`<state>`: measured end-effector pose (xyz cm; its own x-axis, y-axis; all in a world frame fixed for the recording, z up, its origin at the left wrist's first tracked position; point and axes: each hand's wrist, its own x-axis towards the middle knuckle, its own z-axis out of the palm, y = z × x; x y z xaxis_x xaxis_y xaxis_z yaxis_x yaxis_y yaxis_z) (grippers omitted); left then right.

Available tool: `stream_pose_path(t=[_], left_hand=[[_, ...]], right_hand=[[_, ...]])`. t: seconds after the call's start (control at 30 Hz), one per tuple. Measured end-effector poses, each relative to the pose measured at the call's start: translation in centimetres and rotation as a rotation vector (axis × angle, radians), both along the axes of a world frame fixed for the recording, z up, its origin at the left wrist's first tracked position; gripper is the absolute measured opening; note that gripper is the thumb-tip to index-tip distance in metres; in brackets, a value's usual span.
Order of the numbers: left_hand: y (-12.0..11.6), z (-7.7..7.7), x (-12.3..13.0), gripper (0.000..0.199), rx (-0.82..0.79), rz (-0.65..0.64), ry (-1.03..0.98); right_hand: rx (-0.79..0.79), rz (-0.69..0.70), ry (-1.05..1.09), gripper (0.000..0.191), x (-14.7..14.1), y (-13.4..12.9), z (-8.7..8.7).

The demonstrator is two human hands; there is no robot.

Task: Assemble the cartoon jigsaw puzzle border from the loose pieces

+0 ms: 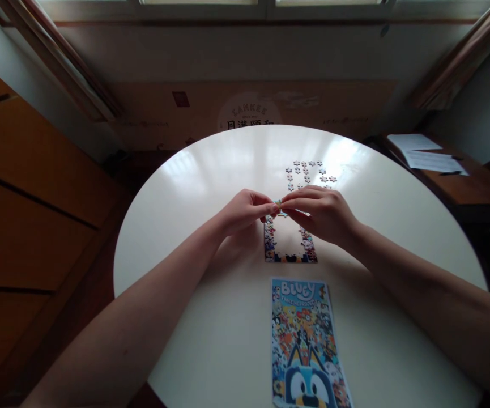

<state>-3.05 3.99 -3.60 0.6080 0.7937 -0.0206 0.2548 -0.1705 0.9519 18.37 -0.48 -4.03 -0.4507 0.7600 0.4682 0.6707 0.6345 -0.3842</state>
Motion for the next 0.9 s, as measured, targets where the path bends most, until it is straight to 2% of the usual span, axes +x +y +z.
stream_pose_path(t=[0.23, 0.37, 0.47, 0.67, 0.9], left_hand=[[0.8, -0.4, -0.6, 0.027, 0.069, -0.017, 0.066], [1.8, -0.7, -1.8, 0.021, 0.368, 0.136, 0.226], [2.1, -0.7, -2.3, 0.017, 0.513, 0.120, 0.290], [1.8, -0.8, -2.3, 0.016, 0.542, 0.006, 0.351], [1.8, -1.5, -2.3, 0.014, 0.512, -0.057, 0.344]], right_hand=[[-0.016, 0.031, -0.014, 0.021, 0.3, 0.4, -0.3], [0.001, 0.014, -0.016, 0.021, 1.1, 1.0, -0.7], [0.008, 0.027, -0.051, 0.021, 1.3, 1.4, -1.2], [0.015, 0.134, -0.150, 0.019, 0.6, 1.5, -1.9], [0.007, 0.143, -0.191, 0.020, 0.1, 1.3, -1.9]])
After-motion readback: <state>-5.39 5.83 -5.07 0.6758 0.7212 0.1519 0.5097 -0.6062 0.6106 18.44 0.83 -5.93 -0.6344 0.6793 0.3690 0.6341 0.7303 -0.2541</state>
